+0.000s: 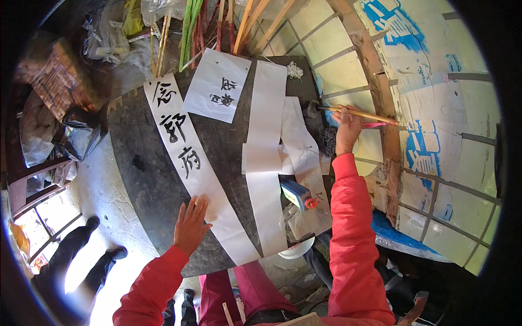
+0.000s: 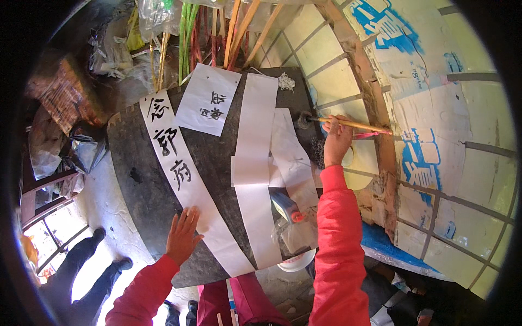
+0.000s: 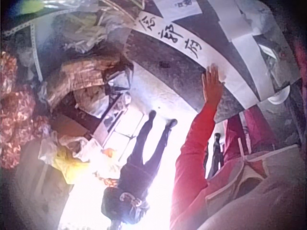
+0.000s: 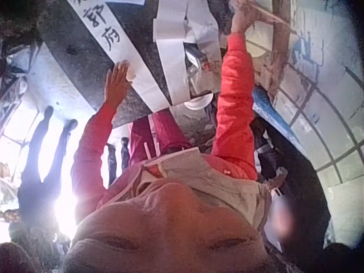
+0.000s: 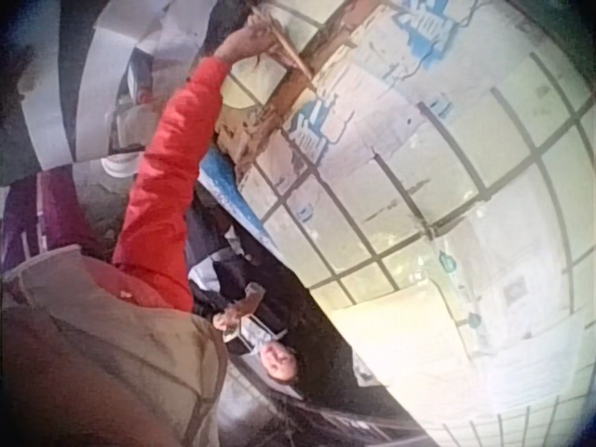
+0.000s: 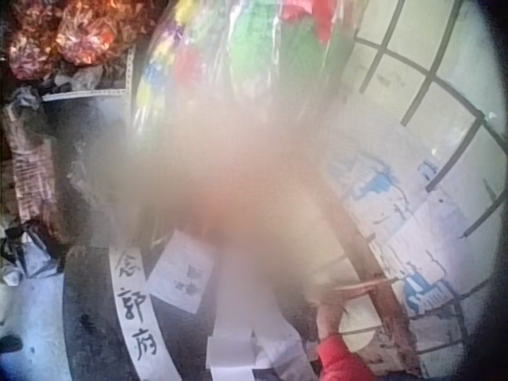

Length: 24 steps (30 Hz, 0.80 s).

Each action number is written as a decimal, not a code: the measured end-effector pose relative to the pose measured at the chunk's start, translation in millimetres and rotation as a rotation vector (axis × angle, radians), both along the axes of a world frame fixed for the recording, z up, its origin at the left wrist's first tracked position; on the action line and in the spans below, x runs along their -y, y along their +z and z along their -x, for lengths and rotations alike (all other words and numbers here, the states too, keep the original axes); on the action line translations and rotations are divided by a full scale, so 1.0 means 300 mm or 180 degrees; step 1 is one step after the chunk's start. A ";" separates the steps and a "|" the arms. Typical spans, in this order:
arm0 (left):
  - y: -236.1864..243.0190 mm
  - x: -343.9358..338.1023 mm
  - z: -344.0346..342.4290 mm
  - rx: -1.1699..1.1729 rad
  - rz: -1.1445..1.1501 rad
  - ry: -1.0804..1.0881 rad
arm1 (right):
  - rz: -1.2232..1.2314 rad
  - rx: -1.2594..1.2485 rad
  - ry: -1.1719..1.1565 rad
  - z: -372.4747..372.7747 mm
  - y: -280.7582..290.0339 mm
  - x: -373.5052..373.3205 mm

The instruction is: The person writes Chinese characters on long white paper strips using a brush and ink. They hold the paper with one hand, write with the other, then lift and display the completed strips before starting a new one.

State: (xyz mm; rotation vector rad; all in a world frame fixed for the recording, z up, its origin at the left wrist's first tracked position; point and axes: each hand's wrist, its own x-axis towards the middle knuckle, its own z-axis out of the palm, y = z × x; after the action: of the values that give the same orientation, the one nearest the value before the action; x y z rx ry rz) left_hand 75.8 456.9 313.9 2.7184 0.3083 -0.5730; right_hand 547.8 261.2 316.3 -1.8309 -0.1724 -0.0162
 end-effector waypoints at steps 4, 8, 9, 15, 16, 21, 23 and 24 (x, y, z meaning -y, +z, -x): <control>0.002 0.004 -0.002 0.0013 -0.0018 0.0014 | 0.0217 0.0097 0.0179 0.002 0.016 0.010; 0.000 0.011 -0.003 -0.0059 -0.0007 0.0015 | 0.0321 0.0055 0.0299 0.000 0.001 -0.018; -0.001 0.011 -0.002 -0.0090 -0.0004 0.0023 | 0.0342 0.0075 0.0369 -0.003 -0.002 -0.025; 0.000 0.013 -0.003 -0.0081 -0.0053 0.0011 | 0.0134 0.0073 0.0323 -0.026 0.028 0.007; 0.002 0.012 -0.003 -0.0072 -0.0062 0.0004 | 0.0142 0.0084 0.0331 -0.029 0.035 0.017; 0.003 0.010 -0.006 -0.0031 -0.0052 0.0004 | 0.0101 0.0119 0.0370 -0.022 0.016 0.020; 0.002 0.007 -0.004 -0.0013 -0.0062 -0.0018 | 0.0125 0.0064 0.0390 -0.013 0.000 0.008; 0.002 0.008 -0.002 0.0010 -0.0037 0.0025 | 0.0162 0.0026 0.0399 -0.009 -0.003 0.003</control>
State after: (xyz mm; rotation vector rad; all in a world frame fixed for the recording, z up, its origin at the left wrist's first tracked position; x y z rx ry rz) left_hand 76.5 454.4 314.6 2.7276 0.3225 -0.5664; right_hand 550.6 260.3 315.4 -1.8677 -0.2954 0.0693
